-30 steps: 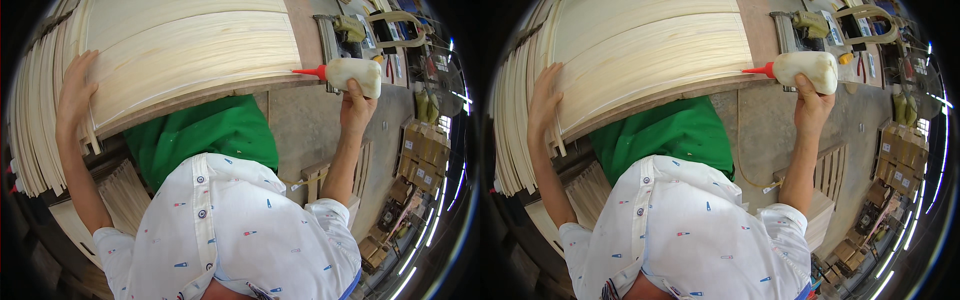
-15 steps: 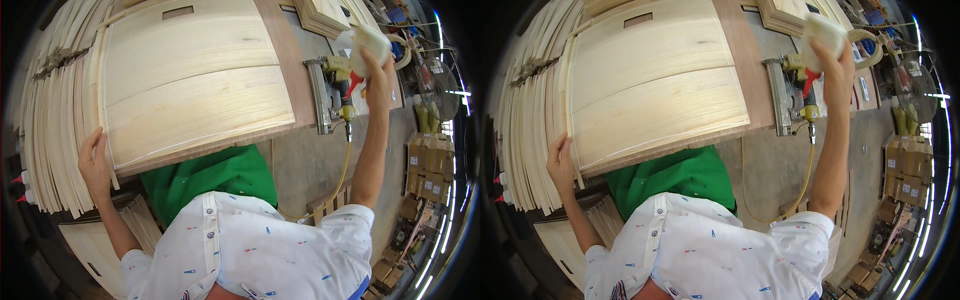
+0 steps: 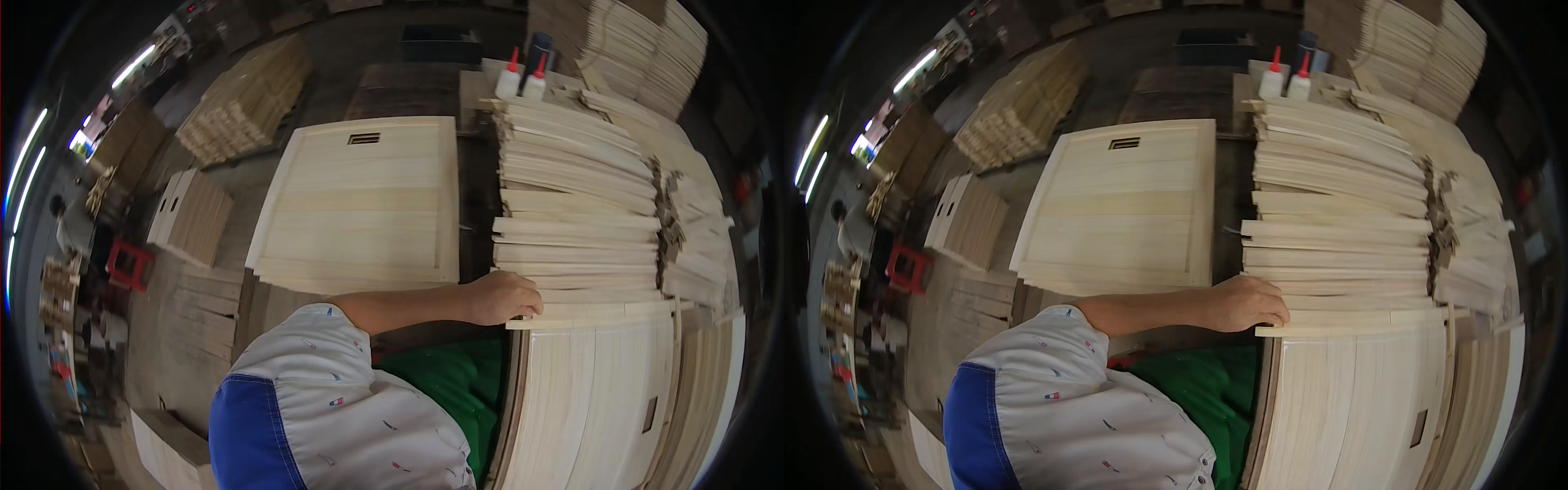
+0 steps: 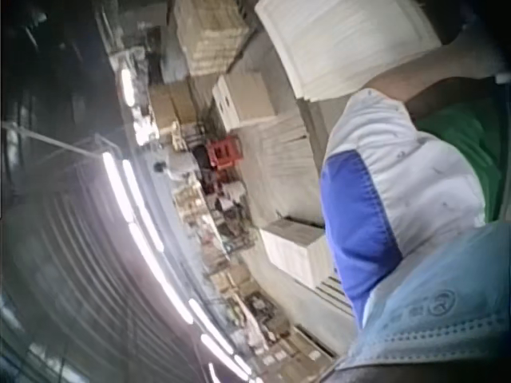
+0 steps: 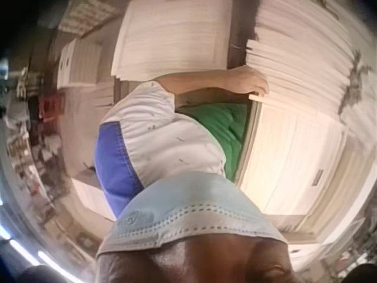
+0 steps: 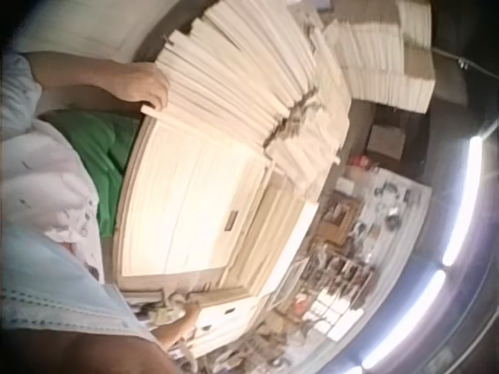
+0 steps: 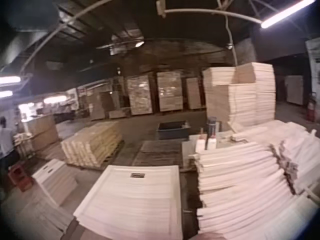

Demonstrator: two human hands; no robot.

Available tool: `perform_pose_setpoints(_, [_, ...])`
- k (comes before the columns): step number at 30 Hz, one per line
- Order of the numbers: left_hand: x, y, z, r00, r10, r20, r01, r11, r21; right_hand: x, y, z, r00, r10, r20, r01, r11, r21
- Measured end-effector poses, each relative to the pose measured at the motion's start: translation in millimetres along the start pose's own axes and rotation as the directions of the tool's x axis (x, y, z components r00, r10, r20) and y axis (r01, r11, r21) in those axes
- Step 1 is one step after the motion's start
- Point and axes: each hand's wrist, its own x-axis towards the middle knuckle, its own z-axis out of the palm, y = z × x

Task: Assembling wooden panel frames using glue and a pneumatic nail gun in a workshop environment.

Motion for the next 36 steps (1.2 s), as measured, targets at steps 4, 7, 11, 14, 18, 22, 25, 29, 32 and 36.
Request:
perform_pose_setpoints(4, [-5.6, -2.1, -1.4, 0.995, -0.063, -0.075, 0.063, 0.998, -0.003, -119.3, 64.8, 46.7, 0.974, 0.061, 0.218, -0.032, 0.990, -0.138])
perform_pose_setpoints(7, [2.9, -7.9, 6.4, 0.998, -0.043, -0.043, 0.044, 0.999, 0.020, -206.7, 99.1, 68.1, 0.909, 0.177, 0.376, -0.088, 0.966, -0.243])
perform_pose_setpoints(11, [19.9, -6.4, 7.7, 0.999, -0.053, -0.001, 0.053, 0.996, 0.065, -302.2, 123.5, 72.6, 0.751, 0.356, 0.556, -0.143, 0.910, -0.389])
perform_pose_setpoints(14, [28.7, -7.4, 19.1, 1.000, 0.003, 0.015, -0.004, 0.996, 0.084, -364.3, 124.4, 80.1, 0.564, 0.505, 0.654, -0.181, 0.848, -0.499])
perform_pose_setpoints(18, [29.0, -23.9, 28.7, 0.983, 0.167, -0.081, -0.167, 0.986, 0.013, -419.6, 138.7, 89.2, 0.815, 0.407, 0.411, 0.045, 0.664, -0.747])
perform_pose_setpoints(22, [44.2, -15.2, 18.8, 0.991, 0.128, 0.024, -0.129, 0.990, 0.060, -378.8, 115.7, 80.9, 0.621, 0.572, 0.536, -0.205, 0.778, -0.594])
perform_pose_setpoints(25, [64.3, -12.4, 14.6, 0.998, 0.061, 0.030, -0.062, 0.998, 0.025, -366.1, 72.4, 38.5, 0.462, 0.777, 0.428, -0.597, 0.629, -0.498])
perform_pose_setpoints(29, [101.5, -19.7, 25.9, 0.994, 0.026, 0.109, -0.027, 1.000, 0.004, -244.5, -35.5, -75.6, 0.485, 0.819, 0.307, -0.749, 0.570, -0.338])
perform_pose_setpoints(32, [133.7, -29.3, 34.8, 0.988, -0.035, 0.151, 0.037, 0.999, -0.012, -190.4, -74.5, -128.4, 0.379, 0.894, 0.238, -0.912, 0.404, -0.066])
perform_pose_setpoints(36, [195.2, -42.3, 54.4, 0.993, 0.077, 0.090, -0.085, 0.993, 0.085, -149.0, -131.2, -142.9, 0.457, 0.889, -0.039, -0.807, 0.433, 0.402])
